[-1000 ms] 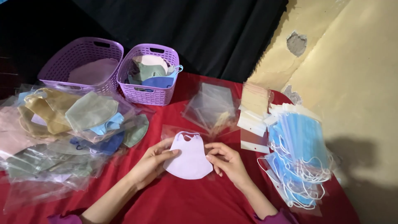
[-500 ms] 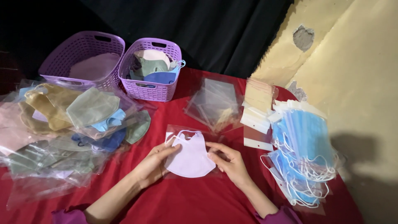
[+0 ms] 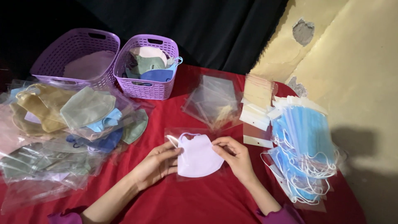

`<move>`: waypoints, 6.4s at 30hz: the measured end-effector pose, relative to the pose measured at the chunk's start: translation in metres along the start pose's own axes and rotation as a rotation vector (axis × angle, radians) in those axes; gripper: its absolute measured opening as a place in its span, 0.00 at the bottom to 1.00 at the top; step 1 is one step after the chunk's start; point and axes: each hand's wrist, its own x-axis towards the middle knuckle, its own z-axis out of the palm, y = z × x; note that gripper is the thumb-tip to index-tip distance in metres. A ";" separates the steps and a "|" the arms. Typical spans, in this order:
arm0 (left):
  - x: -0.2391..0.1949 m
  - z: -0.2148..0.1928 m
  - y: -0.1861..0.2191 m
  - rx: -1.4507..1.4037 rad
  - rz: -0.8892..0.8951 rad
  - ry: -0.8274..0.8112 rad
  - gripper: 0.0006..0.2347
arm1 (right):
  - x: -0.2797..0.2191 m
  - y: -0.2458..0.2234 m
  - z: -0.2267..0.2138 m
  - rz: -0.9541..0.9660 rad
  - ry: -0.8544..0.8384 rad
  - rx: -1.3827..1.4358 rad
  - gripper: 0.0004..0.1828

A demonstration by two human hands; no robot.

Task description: The person places face masks of various colors into individual clear plastic bags, handling them one at a time and organizing them into baskets or stacks on a red surface.

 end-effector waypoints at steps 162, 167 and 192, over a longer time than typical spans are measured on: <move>0.015 0.020 -0.011 0.374 0.120 0.006 0.18 | 0.017 0.043 -0.007 -0.573 0.184 -0.730 0.09; -0.016 0.043 0.028 0.081 -0.188 0.080 0.35 | 0.003 0.005 0.003 -0.708 0.150 -0.581 0.17; 0.005 0.003 0.014 -0.055 0.070 -0.117 0.21 | -0.018 0.002 0.014 -0.853 0.262 -0.514 0.22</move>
